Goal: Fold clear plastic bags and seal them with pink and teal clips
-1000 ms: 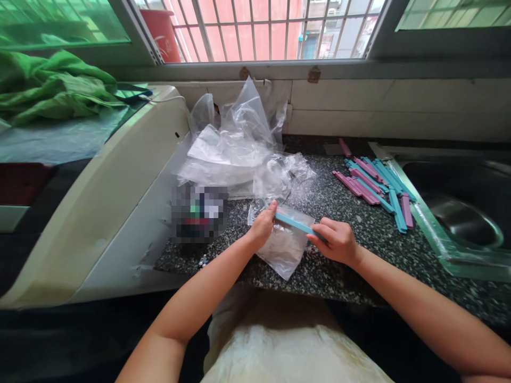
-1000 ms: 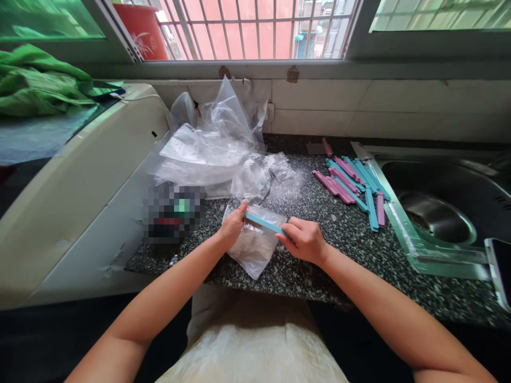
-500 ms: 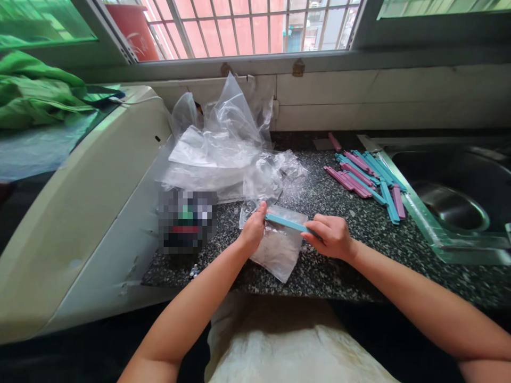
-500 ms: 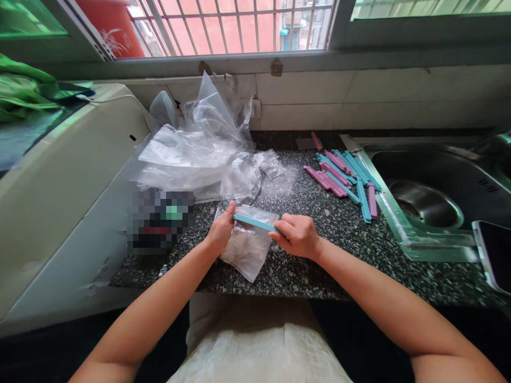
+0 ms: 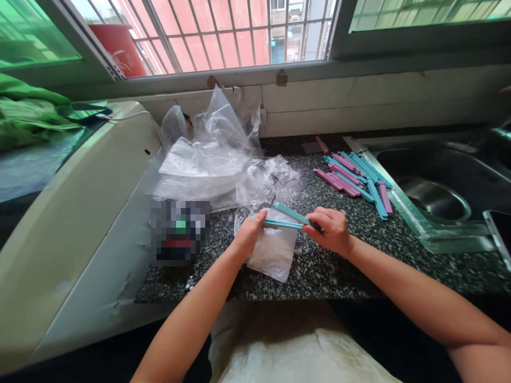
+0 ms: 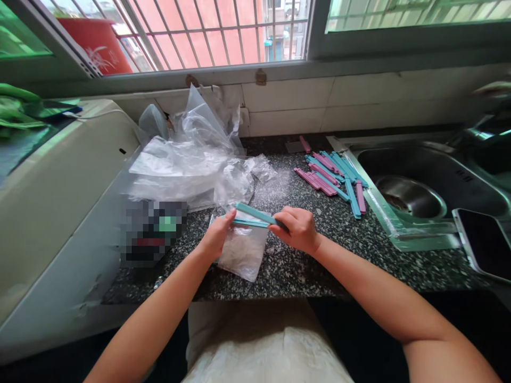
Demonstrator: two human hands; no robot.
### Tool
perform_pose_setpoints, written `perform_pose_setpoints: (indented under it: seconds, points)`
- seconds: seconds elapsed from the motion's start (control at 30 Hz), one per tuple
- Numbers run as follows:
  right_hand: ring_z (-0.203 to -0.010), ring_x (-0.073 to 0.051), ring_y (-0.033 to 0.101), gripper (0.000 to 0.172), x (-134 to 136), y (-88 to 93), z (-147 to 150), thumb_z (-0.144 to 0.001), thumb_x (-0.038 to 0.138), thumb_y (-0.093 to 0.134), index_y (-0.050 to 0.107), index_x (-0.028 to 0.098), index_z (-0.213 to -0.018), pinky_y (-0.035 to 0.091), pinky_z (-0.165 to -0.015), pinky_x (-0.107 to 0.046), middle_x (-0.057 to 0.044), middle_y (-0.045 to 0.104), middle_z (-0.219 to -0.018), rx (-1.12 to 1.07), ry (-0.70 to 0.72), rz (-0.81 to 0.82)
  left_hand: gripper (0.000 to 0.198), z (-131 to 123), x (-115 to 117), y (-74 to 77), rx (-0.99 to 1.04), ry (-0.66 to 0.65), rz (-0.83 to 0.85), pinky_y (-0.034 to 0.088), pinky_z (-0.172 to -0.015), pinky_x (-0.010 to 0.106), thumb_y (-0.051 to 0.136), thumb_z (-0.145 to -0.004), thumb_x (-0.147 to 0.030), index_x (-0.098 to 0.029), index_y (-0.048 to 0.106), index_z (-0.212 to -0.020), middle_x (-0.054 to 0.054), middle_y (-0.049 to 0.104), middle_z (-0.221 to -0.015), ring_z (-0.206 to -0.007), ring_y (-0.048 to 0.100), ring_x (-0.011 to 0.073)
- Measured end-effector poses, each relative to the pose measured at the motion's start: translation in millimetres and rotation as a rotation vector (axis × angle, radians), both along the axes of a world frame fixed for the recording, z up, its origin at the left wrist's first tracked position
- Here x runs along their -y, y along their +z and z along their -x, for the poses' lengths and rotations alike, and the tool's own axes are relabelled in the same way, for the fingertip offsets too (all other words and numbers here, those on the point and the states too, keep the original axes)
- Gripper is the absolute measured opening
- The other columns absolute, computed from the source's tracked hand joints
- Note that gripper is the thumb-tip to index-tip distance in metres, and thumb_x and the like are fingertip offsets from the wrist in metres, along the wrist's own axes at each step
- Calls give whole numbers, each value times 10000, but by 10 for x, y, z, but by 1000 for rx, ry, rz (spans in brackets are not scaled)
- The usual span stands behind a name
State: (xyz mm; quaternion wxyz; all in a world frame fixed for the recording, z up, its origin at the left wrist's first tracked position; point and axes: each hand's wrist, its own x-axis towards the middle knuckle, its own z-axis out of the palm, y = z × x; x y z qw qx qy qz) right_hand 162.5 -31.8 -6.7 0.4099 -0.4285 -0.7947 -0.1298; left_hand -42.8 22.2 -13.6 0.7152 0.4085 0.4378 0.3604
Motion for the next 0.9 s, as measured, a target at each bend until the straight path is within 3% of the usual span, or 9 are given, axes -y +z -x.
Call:
perform_pose_setpoints:
  seconds: [0.1,0.23,0.43,0.57,0.9]
  points:
    - [-453,-85,441,166,3,41,-40,-845,304,504,528,192,-724,361,-464,-217,24,502,-525,-110,-2,14,383,7,2,68,7,62,22,342,-446,219,743,-510,-488,-132,617,-578,-8,566,-471,-431,479,107]
    - [-487,-83,478,122,19,53,-110,-818,268,538,513,193,-724,407,-492,-224,10,547,-611,-292,-8,81,323,36,-32,144,62,197,52,323,-429,211,739,-512,-417,-135,590,-562,-30,537,-449,-399,448,87]
    - [-563,-97,551,178,-9,54,-176,-808,366,558,542,189,-821,444,-480,-218,6,568,-677,-716,145,496,319,68,-87,145,78,299,45,376,-475,225,722,-507,-405,-145,581,-626,-50,517,-457,-424,473,99]
    - [-573,-93,538,195,-58,7,-158,-785,364,590,593,180,-846,450,-494,-219,-13,607,-719,-640,163,546,326,43,-65,129,59,272,12,361,-467,217,729,-502,-412,-151,564,-607,-45,539,-482,-429,459,89]
    - [-561,-105,553,189,-142,-83,-216,-780,354,602,629,168,-791,478,-497,-235,-33,643,-707,-363,97,361,367,2,-76,4,25,171,-64,379,-519,221,709,-536,-486,-154,585,-632,-42,550,-512,-500,492,109]
